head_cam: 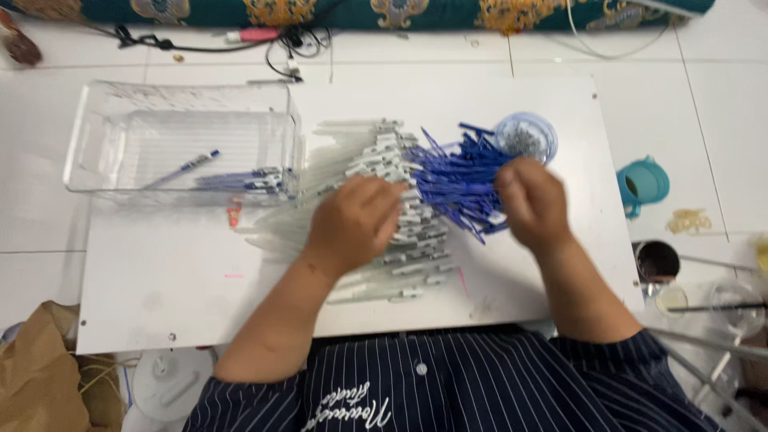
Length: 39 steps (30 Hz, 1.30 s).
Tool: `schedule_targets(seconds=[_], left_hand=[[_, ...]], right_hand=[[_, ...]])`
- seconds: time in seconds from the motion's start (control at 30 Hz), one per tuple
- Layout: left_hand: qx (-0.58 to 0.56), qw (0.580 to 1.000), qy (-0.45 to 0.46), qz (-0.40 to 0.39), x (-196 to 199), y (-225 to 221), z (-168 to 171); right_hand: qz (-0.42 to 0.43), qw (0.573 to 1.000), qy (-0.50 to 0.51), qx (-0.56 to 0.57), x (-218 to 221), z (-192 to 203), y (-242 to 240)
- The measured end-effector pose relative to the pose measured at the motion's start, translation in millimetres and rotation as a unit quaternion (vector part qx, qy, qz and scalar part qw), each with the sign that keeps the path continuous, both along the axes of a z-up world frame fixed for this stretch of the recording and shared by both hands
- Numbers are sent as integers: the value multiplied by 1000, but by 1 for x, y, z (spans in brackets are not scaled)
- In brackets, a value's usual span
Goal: The person assembles ballpoint pens by hand, inserting blue ink refills into white pen barrels and placing the completed pens into a clear container.
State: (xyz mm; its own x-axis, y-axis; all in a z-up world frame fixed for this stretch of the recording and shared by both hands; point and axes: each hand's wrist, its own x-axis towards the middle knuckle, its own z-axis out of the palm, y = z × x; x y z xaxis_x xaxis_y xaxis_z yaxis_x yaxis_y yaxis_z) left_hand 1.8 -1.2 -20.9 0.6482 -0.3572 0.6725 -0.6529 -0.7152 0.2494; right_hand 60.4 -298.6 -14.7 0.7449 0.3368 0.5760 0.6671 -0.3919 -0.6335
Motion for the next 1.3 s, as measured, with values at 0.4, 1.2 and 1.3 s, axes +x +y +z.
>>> schedule_targets(seconds=[0.4, 1.2, 1.3], left_hand=[[25, 998, -11, 53, 0, 1, 17], [50, 986, -112, 115, -7, 9, 25], [52, 986, -68, 142, -13, 29, 17]], right_hand=[[-157, 963, -10, -219, -15, -7, -20], [35, 928, 353, 109, -39, -8, 38], [-33, 948, 313, 38, -35, -7, 19]])
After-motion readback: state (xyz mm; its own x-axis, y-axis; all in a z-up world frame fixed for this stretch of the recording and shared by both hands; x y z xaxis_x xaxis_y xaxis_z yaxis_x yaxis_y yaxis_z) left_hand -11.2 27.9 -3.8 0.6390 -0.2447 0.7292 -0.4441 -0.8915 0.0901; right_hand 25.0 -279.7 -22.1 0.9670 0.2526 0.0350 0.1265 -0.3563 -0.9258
